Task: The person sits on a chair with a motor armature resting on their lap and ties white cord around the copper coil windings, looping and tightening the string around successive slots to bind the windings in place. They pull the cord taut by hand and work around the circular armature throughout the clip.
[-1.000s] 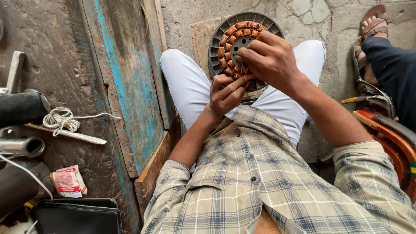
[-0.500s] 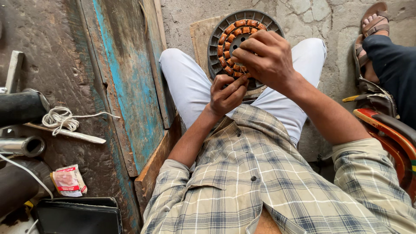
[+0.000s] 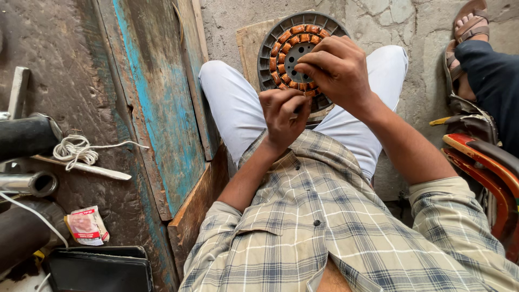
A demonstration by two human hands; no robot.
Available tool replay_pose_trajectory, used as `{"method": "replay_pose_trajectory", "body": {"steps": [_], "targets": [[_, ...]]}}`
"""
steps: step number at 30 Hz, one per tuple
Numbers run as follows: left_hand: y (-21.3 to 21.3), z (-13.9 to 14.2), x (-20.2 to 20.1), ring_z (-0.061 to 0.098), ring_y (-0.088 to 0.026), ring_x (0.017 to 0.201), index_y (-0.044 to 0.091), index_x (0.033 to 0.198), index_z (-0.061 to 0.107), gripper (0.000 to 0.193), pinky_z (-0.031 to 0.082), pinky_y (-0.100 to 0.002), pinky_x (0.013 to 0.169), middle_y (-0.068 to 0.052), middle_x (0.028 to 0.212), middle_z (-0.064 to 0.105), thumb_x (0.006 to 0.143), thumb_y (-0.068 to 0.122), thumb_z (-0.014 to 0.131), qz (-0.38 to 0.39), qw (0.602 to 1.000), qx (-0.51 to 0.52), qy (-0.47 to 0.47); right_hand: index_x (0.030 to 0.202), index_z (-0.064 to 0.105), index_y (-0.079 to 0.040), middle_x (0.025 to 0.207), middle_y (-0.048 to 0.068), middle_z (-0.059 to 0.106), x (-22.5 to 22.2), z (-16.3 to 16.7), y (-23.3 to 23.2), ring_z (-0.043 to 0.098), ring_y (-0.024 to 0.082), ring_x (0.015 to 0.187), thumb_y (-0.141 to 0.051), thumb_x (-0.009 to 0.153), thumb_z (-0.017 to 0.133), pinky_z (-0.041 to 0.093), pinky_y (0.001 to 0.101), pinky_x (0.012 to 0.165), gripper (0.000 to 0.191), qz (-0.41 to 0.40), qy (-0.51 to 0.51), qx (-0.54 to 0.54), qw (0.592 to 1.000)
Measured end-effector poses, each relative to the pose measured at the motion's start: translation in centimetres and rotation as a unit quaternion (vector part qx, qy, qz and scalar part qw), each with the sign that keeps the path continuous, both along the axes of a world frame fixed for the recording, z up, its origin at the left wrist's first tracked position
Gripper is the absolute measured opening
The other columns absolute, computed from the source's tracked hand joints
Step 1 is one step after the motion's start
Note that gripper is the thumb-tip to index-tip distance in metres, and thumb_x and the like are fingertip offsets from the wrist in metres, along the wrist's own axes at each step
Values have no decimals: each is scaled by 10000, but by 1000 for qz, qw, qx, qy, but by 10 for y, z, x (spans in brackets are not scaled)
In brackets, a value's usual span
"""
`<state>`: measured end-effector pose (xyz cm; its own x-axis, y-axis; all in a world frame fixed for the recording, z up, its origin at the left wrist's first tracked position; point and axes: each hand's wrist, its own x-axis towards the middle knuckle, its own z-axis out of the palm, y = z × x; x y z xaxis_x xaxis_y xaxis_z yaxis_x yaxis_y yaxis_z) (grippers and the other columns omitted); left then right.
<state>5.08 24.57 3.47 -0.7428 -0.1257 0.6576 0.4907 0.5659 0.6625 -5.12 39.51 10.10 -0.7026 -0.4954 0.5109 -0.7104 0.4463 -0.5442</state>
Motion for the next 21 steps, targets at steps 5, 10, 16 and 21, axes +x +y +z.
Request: {"method": "replay_pose_trajectory", "body": {"steps": [5, 10, 16, 21], "targets": [[11, 18, 4, 404, -281, 1333, 113, 1246, 646, 432, 394, -413, 1144, -59, 1392, 419, 884, 156, 878, 50, 991, 68, -108, 997, 763, -51, 923, 66, 684, 11, 18, 17, 672, 224, 850, -143, 936, 879, 509, 351, 714, 160, 37, -44, -25, 998], [7, 26, 8, 411, -283, 1330, 177, 1071, 747, 268, 325, -405, 1141, -36, 1364, 530, 836, 122, 862, 31, 992, 24, -118, 981, 744, -43, 860, 79, 670, 44, 33, 31, 657, 192, 729, -138, 882, 865, 518, 326, 618, 183, 107, -107, -11, 988], [13, 45, -6, 401, -306, 1330, 181, 1044, 716, 230, 341, -433, 1156, -33, 1329, 527, 865, 122, 848, 46, 996, 26, -76, 1223, 728, -46, 897, 89, 716, 79, 34, 97, 645, 174, 685, -110, 820, 823, 515, 320, 640, 419, -6, -272, 7, 962], [7, 67, -23, 416, -326, 1316, 166, 1035, 714, 209, 347, -449, 1142, -50, 1308, 549, 871, 116, 834, 53, 998, 12, -44, 1149, 768, -86, 896, 81, 696, 47, 54, 218, 650, 180, 716, -107, 893, 773, 522, 315, 664, 257, -156, -236, 158, 946]]}}
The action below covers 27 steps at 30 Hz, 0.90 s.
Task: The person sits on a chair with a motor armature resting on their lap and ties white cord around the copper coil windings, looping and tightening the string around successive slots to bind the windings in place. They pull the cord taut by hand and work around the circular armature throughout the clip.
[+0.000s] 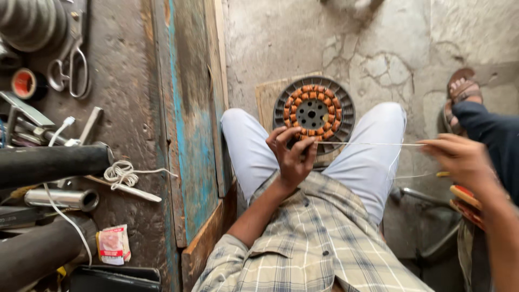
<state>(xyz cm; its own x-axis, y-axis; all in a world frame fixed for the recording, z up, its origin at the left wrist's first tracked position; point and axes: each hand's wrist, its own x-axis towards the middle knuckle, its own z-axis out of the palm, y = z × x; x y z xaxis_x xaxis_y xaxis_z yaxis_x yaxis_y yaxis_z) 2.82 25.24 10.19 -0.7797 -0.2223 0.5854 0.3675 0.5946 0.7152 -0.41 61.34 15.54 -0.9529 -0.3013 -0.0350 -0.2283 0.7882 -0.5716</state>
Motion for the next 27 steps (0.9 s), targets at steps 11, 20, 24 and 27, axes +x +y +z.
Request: {"method": "replay_pose_trajectory", "body": {"steps": [11, 20, 24, 27], "targets": [[-15, 29, 44, 423, -321, 1318, 164, 1045, 732, 191, 372, -456, 1134, -54, 1315, 562, 880, 132, 824, 3, 1000, -12, 16, 1148, 746, -24, 862, 101, 708, -45, 89, -16, 680, 152, 694, -124, 1042, 697, 529, 275, 622, 154, -106, 151, -42, 982], [0, 58, 86, 474, -297, 1239, 150, 1058, 756, 177, 430, -409, 1060, -49, 1269, 591, 899, 112, 825, -14, 998, -44, 31, 1148, 729, 26, 835, 117, 717, -27, 143, -21, 705, 130, 676, -138, 1163, 636, 535, 243, 588, 189, 20, 86, -158, 984], [3, 66, 98, 546, -257, 1175, 133, 1041, 750, 179, 427, -408, 1022, -10, 1171, 655, 883, 102, 831, -49, 995, -71, 52, 1076, 774, -37, 769, 91, 752, -24, 149, -54, 659, 136, 556, -150, 965, 697, 462, 274, 469, 176, 134, 37, -169, 976], [7, 64, 103, 569, -247, 1154, 125, 1033, 747, 179, 424, -411, 1015, -4, 1133, 669, 878, 104, 834, -60, 993, -81, 56, 1032, 780, -76, 823, 52, 780, -8, 153, -67, 735, 99, 634, -163, 921, 701, 540, 245, 516, 161, 221, 91, -160, 958]]}}
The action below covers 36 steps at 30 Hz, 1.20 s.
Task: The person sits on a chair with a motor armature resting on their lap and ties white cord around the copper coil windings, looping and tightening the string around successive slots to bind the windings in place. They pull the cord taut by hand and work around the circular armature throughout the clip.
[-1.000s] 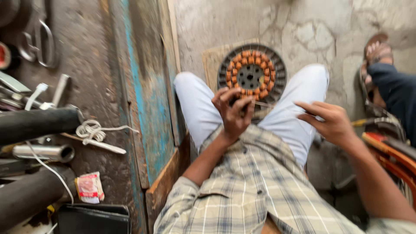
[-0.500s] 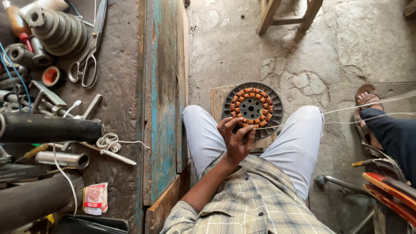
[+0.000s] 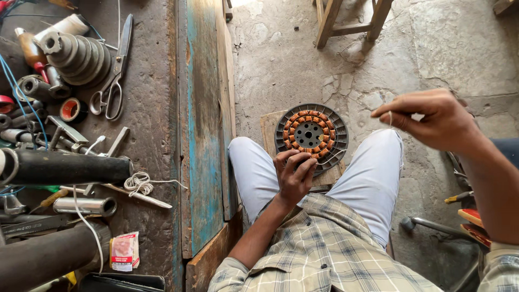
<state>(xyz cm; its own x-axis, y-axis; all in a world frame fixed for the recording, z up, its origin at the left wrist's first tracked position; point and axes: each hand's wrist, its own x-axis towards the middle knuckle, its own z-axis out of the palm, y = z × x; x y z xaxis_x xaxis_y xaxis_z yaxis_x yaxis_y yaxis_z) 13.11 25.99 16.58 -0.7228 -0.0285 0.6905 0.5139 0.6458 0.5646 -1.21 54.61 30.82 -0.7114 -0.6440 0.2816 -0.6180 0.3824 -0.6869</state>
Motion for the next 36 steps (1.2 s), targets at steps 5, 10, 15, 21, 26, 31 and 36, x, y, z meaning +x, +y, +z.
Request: {"method": "replay_pose_trajectory", "body": {"steps": [5, 10, 15, 21, 26, 31, 36], "targets": [[7, -13, -3, 561, -254, 1158, 127, 1041, 751, 174, 434, -408, 1026, 1, 1135, 669, 887, 98, 826, -6, 1000, -3, 6, 1044, 774, -62, 852, 51, 783, 30, -1, 9, 749, 109, 715, -155, 901, 725, 588, 259, 606, 177, -14, -19, -21, 999], [11, -24, -7, 506, -261, 1196, 140, 971, 736, 166, 398, -432, 1037, -42, 1210, 617, 839, 141, 837, -25, 999, -23, -19, 1045, 786, -93, 809, 34, 774, 41, -6, 10, 731, 116, 647, -155, 857, 740, 577, 276, 557, 204, -32, -19, 34, 999], [19, -25, 5, 471, -248, 1248, 160, 968, 740, 174, 383, -440, 1105, -33, 1266, 584, 829, 176, 844, -52, 997, -61, -22, 1015, 794, -123, 766, 44, 745, 51, -8, 7, 698, 181, 610, -207, 809, 764, 536, 340, 527, 224, -6, 3, 79, 997], [29, 11, 17, 481, -245, 1260, 154, 1091, 731, 272, 380, -467, 1117, -37, 1278, 584, 857, 236, 842, -83, 994, -51, -39, 969, 785, -110, 761, 49, 741, 58, -7, 5, 699, 196, 604, -236, 832, 753, 543, 353, 526, 189, -1, 20, 83, 996], [32, 50, 14, 578, -271, 1330, 45, 1396, 600, 557, 483, -471, 1157, -132, 1360, 657, 948, 346, 736, -271, 945, 138, -118, 918, 777, -78, 717, 58, 738, 91, -17, -30, 716, 224, 597, -261, 844, 757, 561, 380, 517, 199, 71, 80, 95, 990], [12, 29, 21, 662, -161, 820, 33, 1262, 680, 277, 541, -302, 688, -166, 1065, 723, 1028, 178, 708, -393, 830, 210, -336, 897, 771, -80, 778, 63, 775, 104, -35, -21, 742, 222, 651, -220, 845, 787, 588, 341, 580, 150, 99, -19, 25, 995], [-56, -21, 5, 599, -77, 532, 13, 934, 730, 198, 541, -234, 435, -134, 902, 758, 1031, 33, 557, -236, 834, 429, -256, 932, 795, -71, 811, 48, 802, 83, -42, 38, 761, 140, 631, -173, 808, 795, 590, 278, 560, 161, -56, -75, -13, 995]]}}
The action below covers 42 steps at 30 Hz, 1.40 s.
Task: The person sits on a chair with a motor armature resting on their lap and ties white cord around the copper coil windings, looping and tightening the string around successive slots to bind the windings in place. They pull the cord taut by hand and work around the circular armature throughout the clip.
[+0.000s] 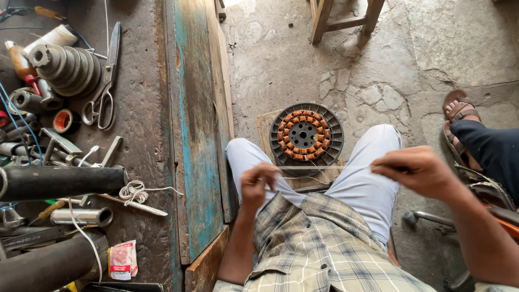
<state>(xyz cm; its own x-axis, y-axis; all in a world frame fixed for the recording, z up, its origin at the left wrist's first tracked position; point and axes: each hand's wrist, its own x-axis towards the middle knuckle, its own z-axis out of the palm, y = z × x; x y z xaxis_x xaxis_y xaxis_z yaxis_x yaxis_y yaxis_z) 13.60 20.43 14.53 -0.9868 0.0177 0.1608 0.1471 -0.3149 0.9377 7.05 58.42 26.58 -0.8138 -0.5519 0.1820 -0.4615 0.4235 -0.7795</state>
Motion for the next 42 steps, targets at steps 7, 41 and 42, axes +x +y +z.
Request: {"method": "replay_pose_trajectory", "body": {"steps": [7, 41, 42], "targets": [[-5, 39, -16, 543, -255, 1267, -55, 1349, 546, 415, 510, -430, 1097, -230, 1275, 532, 1035, 204, 627, 384, 842, -366, 94, 955, 774, -68, 857, 67, 770, -8, 3, -34, 729, 129, 685, -149, 877, 781, 578, 266, 589, 112, -59, 131, -33, 989], [-50, 118, -99, 632, -165, 890, 54, 1066, 660, 65, 592, -259, 738, -139, 955, 628, 1069, 97, 611, 531, 790, -276, 131, 1089, 763, -37, 918, 85, 750, -31, 13, -31, 706, 114, 752, -64, 1019, 805, 570, 235, 650, 86, -291, 120, -46, 948], [-31, 122, -97, 584, -208, 1050, 32, 1118, 634, 126, 618, -299, 828, -202, 1091, 553, 1047, 136, 630, 511, 775, -322, 186, 1064, 769, -46, 926, 80, 761, -29, 8, -43, 711, 119, 740, -63, 968, 801, 560, 243, 630, 102, -256, 120, -43, 958]]}}
